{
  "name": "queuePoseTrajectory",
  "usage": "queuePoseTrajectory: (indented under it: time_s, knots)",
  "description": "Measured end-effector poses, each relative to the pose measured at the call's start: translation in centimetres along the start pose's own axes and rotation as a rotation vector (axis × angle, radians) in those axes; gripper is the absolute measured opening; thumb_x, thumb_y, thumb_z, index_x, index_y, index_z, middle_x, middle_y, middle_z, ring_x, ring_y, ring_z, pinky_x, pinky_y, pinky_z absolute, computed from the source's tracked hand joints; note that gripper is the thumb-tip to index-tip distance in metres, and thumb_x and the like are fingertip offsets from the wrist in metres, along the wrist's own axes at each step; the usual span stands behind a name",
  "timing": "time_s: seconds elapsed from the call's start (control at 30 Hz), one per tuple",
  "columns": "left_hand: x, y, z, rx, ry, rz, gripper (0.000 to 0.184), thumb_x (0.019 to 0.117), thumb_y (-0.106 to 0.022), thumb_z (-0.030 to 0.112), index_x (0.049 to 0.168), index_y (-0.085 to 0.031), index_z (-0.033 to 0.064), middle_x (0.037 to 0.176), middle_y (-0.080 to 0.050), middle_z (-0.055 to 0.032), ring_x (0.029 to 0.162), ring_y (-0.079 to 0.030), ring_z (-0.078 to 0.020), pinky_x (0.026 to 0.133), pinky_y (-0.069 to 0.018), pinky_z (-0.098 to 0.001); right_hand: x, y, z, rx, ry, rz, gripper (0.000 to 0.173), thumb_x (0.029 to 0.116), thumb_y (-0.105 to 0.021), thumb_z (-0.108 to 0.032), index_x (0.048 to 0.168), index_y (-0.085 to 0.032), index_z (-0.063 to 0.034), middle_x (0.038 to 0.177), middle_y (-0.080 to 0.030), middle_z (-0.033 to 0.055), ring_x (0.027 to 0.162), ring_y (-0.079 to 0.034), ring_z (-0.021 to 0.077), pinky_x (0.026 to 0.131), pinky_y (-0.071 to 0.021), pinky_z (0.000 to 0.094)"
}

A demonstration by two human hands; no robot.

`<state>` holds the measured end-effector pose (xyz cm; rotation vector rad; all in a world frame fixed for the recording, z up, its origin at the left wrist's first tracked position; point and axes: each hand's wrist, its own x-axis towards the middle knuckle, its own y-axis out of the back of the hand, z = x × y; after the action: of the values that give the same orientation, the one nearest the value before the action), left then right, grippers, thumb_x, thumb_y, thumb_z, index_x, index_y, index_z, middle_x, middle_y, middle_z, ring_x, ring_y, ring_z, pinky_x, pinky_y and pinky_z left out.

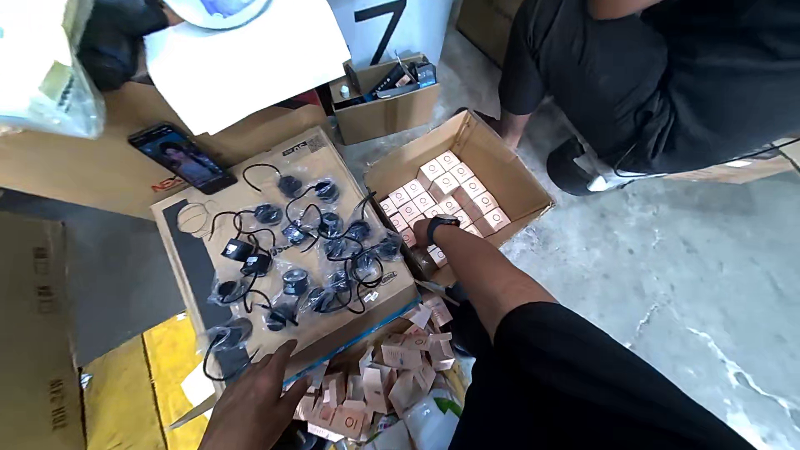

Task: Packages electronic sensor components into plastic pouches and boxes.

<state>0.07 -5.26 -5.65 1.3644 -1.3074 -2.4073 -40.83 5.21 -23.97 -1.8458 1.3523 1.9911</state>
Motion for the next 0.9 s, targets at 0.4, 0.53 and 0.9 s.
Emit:
queuePoseTrajectory:
  time_s: [0.4, 0.53, 0.9]
  knots:
    - [1.0, -0.1, -0.6, 0.022, -0.047, 0.058, 0.063, 0.0956, -0.064, 0.049, 0.147, -0.056, 0.0129, 0.123, -0.07, -0.0154, 0.115, -0.066, -0.0377, 0.1, -0.0488, -0.0619, -2.2, -3.2, -3.5, 0.102, -0.145, -0.168, 0.044, 0.1056, -0.053, -0.024, 0.136, -0.057, 0.0075, 0.139, -0.055, 0.0319, 0.133, -0.052, 0.0463, 0.108, -0.0392, 0.0654]
    - [0.9, 0.4, -0.1, 0.009, -0.021, 0.041, 0.061, 0.096, -0.064, 0.047, 0.147, -0.056, 0.0148, 0.124, -0.07, -0.0156, 0.116, -0.066, -0.0376, 0.101, -0.0491, -0.0603, -2.1, -5.4, -2.7, 0.295, -0.174, -0.086, 0.046, 0.1084, -0.046, -0.029, 0.141, -0.054, 0.0022, 0.143, -0.055, 0.0253, 0.134, -0.053, 0.037, 0.112, -0.0403, 0.0548]
    - [0.3, 1.6, 1.1, -0.044, 0.002, -0.053, 0.059, 0.0999, -0.06, 0.042, 0.15, -0.049, 0.013, 0.131, -0.063, -0.0205, 0.124, -0.059, -0.0413, 0.103, -0.0441, -0.0622, 0.4, -2.7, -1.5, -0.228, 0.064, -0.227, 0.037, 0.099, -0.065, -0.018, 0.123, -0.064, 0.011, 0.117, -0.067, 0.0291, 0.106, -0.067, 0.0413, 0.096, -0.0503, 0.0587]
